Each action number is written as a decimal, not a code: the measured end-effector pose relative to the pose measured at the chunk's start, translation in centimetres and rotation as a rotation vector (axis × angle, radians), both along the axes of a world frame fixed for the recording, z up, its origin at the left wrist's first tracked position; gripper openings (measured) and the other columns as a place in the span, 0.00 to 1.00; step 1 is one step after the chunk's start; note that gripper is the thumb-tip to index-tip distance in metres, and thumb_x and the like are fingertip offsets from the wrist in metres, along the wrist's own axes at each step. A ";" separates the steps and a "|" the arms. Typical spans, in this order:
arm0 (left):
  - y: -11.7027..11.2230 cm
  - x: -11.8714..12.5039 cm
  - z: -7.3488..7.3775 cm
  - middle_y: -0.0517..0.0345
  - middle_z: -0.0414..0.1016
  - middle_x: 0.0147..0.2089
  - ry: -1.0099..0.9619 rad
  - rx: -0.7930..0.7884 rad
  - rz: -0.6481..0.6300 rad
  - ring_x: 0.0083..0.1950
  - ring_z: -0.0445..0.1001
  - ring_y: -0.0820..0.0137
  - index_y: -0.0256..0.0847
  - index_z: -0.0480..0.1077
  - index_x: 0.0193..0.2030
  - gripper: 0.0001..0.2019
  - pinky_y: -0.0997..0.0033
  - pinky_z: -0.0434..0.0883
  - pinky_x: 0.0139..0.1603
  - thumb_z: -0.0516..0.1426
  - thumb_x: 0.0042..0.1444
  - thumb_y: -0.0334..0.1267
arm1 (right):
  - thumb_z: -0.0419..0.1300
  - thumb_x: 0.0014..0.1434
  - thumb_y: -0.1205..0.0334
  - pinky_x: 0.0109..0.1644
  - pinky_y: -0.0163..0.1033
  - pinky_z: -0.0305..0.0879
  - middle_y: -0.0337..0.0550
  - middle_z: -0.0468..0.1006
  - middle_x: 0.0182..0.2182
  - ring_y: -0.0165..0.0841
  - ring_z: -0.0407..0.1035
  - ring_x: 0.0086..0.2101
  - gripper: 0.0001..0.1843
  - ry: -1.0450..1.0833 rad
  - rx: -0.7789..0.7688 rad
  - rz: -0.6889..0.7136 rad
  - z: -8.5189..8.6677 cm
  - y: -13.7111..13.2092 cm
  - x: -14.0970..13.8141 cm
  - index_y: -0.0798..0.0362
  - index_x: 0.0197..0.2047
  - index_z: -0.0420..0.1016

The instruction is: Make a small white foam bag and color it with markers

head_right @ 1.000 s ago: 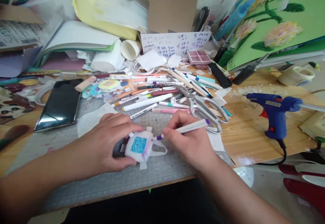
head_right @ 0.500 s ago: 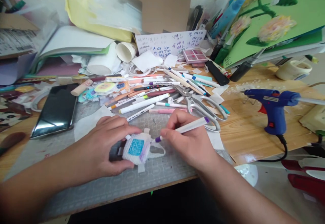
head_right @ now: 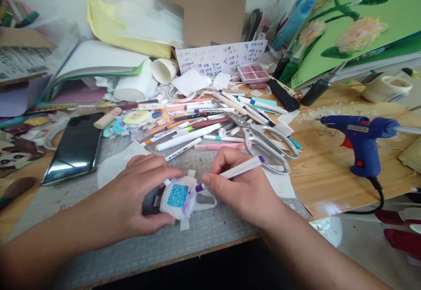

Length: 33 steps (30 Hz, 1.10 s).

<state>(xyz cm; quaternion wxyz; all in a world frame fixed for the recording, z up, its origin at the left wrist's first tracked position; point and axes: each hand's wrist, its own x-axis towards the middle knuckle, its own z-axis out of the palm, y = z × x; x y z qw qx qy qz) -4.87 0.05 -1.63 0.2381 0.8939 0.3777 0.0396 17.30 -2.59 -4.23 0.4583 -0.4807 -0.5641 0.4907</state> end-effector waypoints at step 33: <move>-0.2 0.1 0.2 0.57 0.69 0.42 0.000 -0.002 0.006 0.47 0.66 0.58 0.45 0.69 0.51 0.25 0.53 0.58 0.51 0.65 0.45 0.44 | 0.63 0.52 0.63 0.21 0.31 0.51 0.32 0.66 0.17 0.24 0.56 0.19 0.12 -0.008 -0.056 -0.010 0.2 -0.1 -0.1 0.53 0.23 0.65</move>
